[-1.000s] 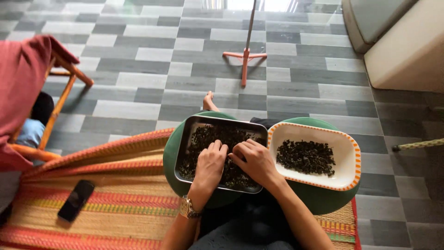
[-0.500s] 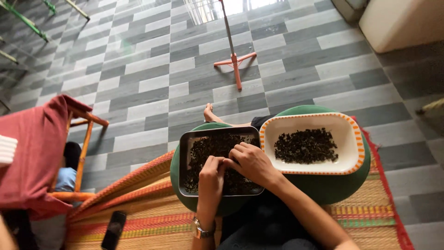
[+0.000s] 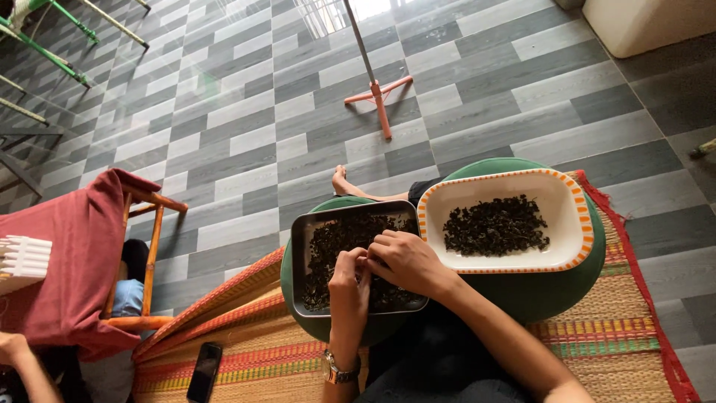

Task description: The person sits on a mat on the floor and sorts dried leaves by hand. They pick leaves from a metal tray resting on their lap and transfer them into a white bowl placed on a green stool beside them.

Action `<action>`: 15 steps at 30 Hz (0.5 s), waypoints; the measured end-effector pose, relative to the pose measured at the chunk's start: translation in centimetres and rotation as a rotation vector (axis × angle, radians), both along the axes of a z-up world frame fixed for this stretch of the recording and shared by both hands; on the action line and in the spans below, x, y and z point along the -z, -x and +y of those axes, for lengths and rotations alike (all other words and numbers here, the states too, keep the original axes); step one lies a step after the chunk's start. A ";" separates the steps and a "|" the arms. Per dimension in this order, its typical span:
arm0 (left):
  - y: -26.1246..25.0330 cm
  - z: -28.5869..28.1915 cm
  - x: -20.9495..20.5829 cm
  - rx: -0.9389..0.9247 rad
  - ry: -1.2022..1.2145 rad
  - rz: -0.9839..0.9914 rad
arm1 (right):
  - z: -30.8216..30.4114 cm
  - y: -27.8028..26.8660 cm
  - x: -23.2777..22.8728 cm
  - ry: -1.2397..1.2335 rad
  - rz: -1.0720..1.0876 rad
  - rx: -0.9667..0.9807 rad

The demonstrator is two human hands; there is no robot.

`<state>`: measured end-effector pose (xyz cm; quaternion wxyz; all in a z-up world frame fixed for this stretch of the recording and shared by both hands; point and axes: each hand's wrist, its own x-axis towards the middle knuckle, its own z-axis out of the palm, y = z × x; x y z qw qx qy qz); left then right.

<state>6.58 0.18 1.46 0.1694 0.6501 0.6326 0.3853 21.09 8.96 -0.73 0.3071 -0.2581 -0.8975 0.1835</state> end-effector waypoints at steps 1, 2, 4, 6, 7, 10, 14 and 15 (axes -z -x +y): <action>-0.1 -0.1 -0.2 -0.005 -0.001 -0.002 | 0.0 0.0 -0.1 -0.001 -0.002 -0.005; -0.1 -0.1 -0.4 0.004 0.010 -0.010 | 0.0 -0.1 -0.2 0.001 0.007 -0.012; 0.0 -0.1 -0.3 0.007 0.020 -0.022 | 0.0 -0.1 -0.4 0.002 0.013 -0.025; 0.1 0.0 0.0 0.006 0.026 -0.002 | -0.1 -0.1 -0.7 0.046 0.045 -0.032; 0.1 0.0 0.2 -0.002 0.024 -0.006 | -0.1 -0.2 -0.7 0.044 0.041 -0.040; 0.3 0.0 0.5 -0.009 0.022 0.008 | 0.0 -0.2 -0.8 0.049 0.047 -0.071; 0.3 0.0 0.2 0.014 -0.001 0.034 | -0.1 0.0 -0.8 0.032 0.057 -0.046; 0.4 -0.1 0.0 0.039 -0.012 0.029 | -0.2 0.0 -0.8 0.001 0.067 -0.021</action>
